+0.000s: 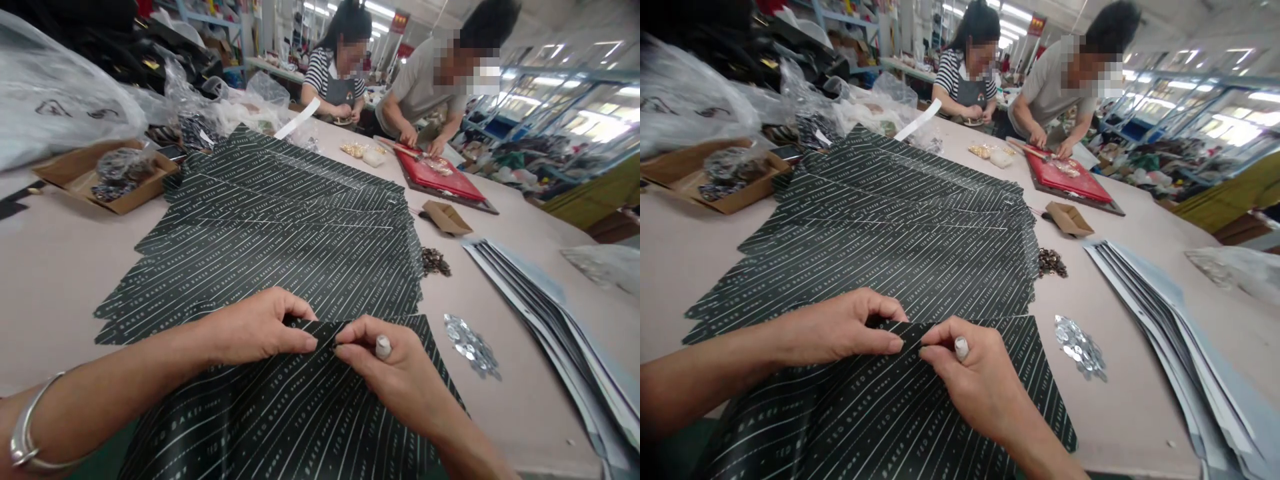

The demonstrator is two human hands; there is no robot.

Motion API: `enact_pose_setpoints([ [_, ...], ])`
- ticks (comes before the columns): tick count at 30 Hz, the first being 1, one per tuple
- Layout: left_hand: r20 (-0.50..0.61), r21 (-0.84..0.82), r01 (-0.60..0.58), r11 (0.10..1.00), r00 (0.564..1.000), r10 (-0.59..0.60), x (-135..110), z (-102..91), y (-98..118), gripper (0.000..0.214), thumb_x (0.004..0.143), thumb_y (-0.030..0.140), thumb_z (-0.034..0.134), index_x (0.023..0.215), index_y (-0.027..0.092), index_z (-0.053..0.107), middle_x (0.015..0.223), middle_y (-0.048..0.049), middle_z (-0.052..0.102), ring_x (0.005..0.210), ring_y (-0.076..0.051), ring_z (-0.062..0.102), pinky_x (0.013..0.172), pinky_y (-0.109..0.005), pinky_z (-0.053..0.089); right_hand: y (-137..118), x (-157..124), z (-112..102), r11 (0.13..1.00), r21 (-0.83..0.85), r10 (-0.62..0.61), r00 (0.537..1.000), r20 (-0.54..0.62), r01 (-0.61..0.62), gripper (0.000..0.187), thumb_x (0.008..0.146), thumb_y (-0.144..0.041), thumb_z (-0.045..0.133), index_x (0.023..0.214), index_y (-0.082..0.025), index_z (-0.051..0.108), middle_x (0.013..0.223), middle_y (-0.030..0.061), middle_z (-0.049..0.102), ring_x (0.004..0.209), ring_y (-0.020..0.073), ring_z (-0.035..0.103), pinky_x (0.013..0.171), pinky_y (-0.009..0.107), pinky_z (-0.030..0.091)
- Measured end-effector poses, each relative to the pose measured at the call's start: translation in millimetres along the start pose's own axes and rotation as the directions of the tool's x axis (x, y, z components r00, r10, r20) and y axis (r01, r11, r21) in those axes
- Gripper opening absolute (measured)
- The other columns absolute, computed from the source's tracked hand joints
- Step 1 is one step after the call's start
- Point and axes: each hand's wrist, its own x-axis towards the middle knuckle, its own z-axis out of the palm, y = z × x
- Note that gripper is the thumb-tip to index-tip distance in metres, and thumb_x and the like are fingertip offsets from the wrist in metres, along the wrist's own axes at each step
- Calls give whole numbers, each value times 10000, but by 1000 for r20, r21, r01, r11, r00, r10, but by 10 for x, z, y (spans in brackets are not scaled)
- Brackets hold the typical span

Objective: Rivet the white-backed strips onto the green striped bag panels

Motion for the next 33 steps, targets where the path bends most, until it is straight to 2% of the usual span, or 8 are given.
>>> enact_pose_setpoints([
  [7, 18, -9, -36, 999, 999, 36, -76, 66, 2, 281, 790, 422, 629, 946, 205, 714, 784, 16, 560, 710, -130, 451, 642, -255, 319, 61, 2, 89, 996, 79, 30, 999, -16, -29, 158, 863, -333, 652, 848, -192, 722, 565, -61, 476, 497, 77, 374, 445, 207, 287],
  [15, 26, 15, -72, 997, 997, 72, -72, 89, -11, 237, 814, 386, 614, 927, 207, 721, 796, 14, 568, 732, -133, 473, 644, -253, 320, 58, -32, 87, 999, 33, 5, 1000, 4, -5, 178, 869, -339, 644, 827, -191, 733, 560, -55, 499, 504, 81, 374, 470, 217, 307],
  [20, 19, 75, -90, 993, 996, 89, -104, 130, 27, 243, 823, 360, 585, 955, 212, 725, 851, 4, 627, 784, -155, 546, 673, -264, 361, 40, -40, 105, 989, -92, -119, 992, -32, 115, 139, 878, -274, 635, 810, -211, 738, 613, -38, 621, 529, 93, 502, 521, 224, 399],
  [23, -79, 186, -120, 975, 987, 136, -128, 212, 46, 180, 834, 300, 599, 949, 238, 723, 853, 22, 652, 804, -152, 578, 703, -267, 377, 43, -45, 114, 954, -169, -260, 965, -45, 249, 132, 899, -201, 615, 828, -223, 725, 723, -25, 688, 624, 106, 606, 620, 232, 481],
  [26, -177, 391, -159, 906, 954, 244, -146, 314, 34, 78, 872, 263, 652, 928, 245, 704, 848, 33, 643, 802, -141, 578, 708, -264, 367, 62, -60, 125, 885, -262, -419, 903, -92, 384, 95, 898, -164, 613, 879, -220, 688, 875, 18, 702, 819, 152, 668, 736, 274, 542],
  [29, -172, 596, -217, 773, 906, 387, -164, 405, -11, 20, 921, 227, 651, 927, 230, 669, 831, 34, 614, 745, -130, 568, 657, -269, 336, 82, -87, 132, 813, -368, -519, 848, -106, 452, 178, 907, -162, 604, 1072, -217, 637, 1088, 83, 701, 1003, 201, 671, 775, 313, 575],
  [31, -157, 709, -246, 661, 858, 489, -176, 449, -46, 23, 935, 208, 640, 933, 230, 646, 810, 35, 589, 698, -132, 556, 604, -280, 306, 95, -108, 137, 773, -398, -556, 830, -52, 493, 222, 928, -147, 578, 1138, -214, 606, 1080, 78, 712, 962, 185, 686, 766, 297, 580],
  [33, -145, 789, -258, 558, 803, 577, -188, 477, -73, 49, 952, 198, 607, 968, 239, 629, 781, 34, 560, 652, -142, 536, 555, -297, 273, 114, -129, 149, 748, -414, -572, 820, -5, 519, 181, 945, -128, 556, 1098, -208, 612, 959, 46, 716, 847, 157, 694, 738, 271, 573],
])
